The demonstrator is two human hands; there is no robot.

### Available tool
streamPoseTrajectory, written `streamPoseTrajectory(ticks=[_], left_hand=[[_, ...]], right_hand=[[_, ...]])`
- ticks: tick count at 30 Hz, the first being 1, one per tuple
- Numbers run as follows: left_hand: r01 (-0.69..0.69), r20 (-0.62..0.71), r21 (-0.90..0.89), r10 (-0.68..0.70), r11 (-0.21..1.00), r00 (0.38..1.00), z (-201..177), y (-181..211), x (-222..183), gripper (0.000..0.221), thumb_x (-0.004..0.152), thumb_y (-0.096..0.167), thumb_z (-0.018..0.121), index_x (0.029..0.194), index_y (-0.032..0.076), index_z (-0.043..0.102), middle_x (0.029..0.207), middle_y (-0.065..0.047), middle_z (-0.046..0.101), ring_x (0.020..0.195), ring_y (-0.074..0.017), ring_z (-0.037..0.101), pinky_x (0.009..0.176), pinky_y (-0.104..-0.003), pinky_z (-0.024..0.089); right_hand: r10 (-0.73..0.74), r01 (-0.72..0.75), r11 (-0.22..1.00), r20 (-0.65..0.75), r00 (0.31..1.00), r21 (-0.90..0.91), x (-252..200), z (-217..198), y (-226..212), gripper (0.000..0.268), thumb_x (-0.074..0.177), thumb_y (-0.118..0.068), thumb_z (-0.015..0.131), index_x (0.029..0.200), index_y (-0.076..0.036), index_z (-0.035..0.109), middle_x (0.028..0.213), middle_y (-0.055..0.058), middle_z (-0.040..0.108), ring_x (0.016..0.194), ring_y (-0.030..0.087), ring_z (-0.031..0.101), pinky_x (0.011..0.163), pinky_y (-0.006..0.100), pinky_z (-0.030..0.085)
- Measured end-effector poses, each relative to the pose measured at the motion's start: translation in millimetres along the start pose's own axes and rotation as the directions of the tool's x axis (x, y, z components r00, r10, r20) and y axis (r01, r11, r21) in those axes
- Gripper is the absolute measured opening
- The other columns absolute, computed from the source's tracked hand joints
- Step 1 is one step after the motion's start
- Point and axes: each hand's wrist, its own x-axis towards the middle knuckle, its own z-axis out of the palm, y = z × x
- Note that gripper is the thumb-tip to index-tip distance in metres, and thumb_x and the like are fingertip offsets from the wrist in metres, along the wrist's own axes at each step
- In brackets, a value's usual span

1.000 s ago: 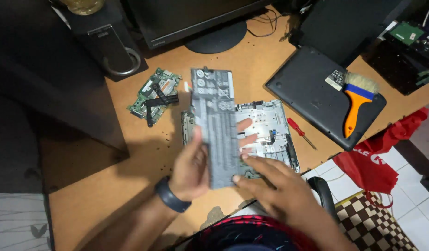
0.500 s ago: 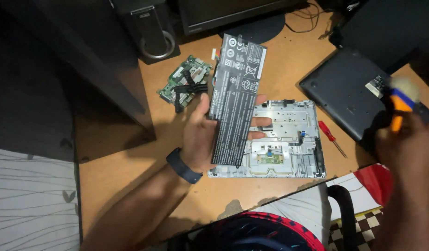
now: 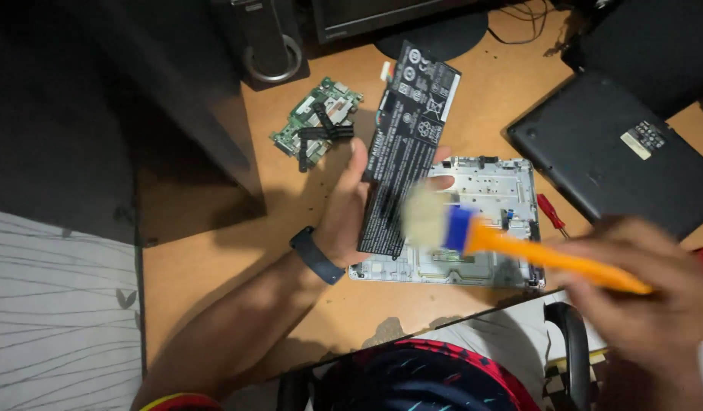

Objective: Disassembling a laptop to remove the battery and cleaning the internal components using a screwdriver and a brush.

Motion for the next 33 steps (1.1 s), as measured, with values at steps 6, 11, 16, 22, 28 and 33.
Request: streamPoseTrajectory(ticks=[6,11,16,22,28,33], left_hand=[[0.078,0.022,-0.067,-0.077,0.995,0.997,27.0,2.2,-5.9,0.090,0.103,0.063,0.019,0.162,-0.004,0.022,0.167,-0.030,0.023,0.153,-0.0483,0.025,0.134,-0.054,0.014],[-0.024,0.054,0.151,0.016,0.988,0.998,4.4,-2.6,0.5,0.092,0.101,0.065,0.029,0.159,-0.006,0.026,0.167,-0.028,0.023,0.157,-0.0376,0.024,0.135,-0.046,0.013],[0.079,0.009,0.129,-0.081,0.988,0.997,17.2,3.0,-4.3,0.095,0.100,0.068,0.018,0.158,-0.006,0.029,0.166,-0.027,0.029,0.155,-0.0348,0.030,0.133,-0.043,0.020],[0.145,-0.270,0.298,-0.062,0.943,0.961,25.4,4.2,-3.1,0.096,0.091,0.069,0.029,0.162,0.005,0.015,0.171,-0.015,0.013,0.159,-0.0300,0.017,0.130,-0.047,0.014],[0.192,0.002,0.119,-0.193,0.974,0.981,7.0,2.1,-4.3,0.096,0.098,0.069,0.023,0.159,-0.005,0.030,0.163,-0.030,0.031,0.151,-0.0413,0.034,0.129,-0.052,0.024],[0.123,0.002,0.050,-0.123,0.991,0.992,-2.7,3.6,-3.2,0.092,0.095,0.063,0.040,0.163,0.002,0.024,0.162,-0.033,0.031,0.146,-0.0481,0.038,0.126,-0.061,0.026]], right_hand=[[-0.594,0.478,0.727,0.102,0.798,0.493,52.9,35.8,-17.6,0.024,0.089,-0.024,0.068,0.111,-0.018,0.074,0.071,-0.007,0.067,0.050,0.002,0.053,0.040,0.019,0.042],[-0.367,0.385,0.917,-0.156,0.917,0.102,71.0,5.2,17.7,0.024,0.117,-0.004,0.051,0.126,0.015,0.062,0.104,0.021,0.051,0.071,0.021,0.041,0.065,0.031,0.031],[-0.562,0.558,0.827,0.107,0.820,0.062,43.4,32.6,5.4,0.023,0.090,-0.023,0.059,0.106,-0.021,0.075,0.085,-0.002,0.073,0.061,0.012,0.064,0.051,0.028,0.049],[-0.374,0.335,0.916,0.166,0.913,0.218,81.1,-1.3,8.2,0.029,0.094,-0.019,0.058,0.108,0.000,0.073,0.080,0.010,0.069,0.059,0.017,0.063,0.055,0.028,0.049],[-0.565,0.565,0.814,-0.043,0.824,0.136,75.4,16.7,32.1,0.017,0.106,-0.011,0.053,0.115,-0.002,0.064,0.103,0.013,0.064,0.086,0.023,0.059,0.073,0.035,0.046],[0.001,-0.125,0.718,0.179,0.984,0.685,41.9,18.5,40.1,0.021,0.093,-0.018,0.063,0.111,-0.007,0.061,0.071,-0.003,0.061,0.038,-0.003,0.051,0.030,0.014,0.039]])
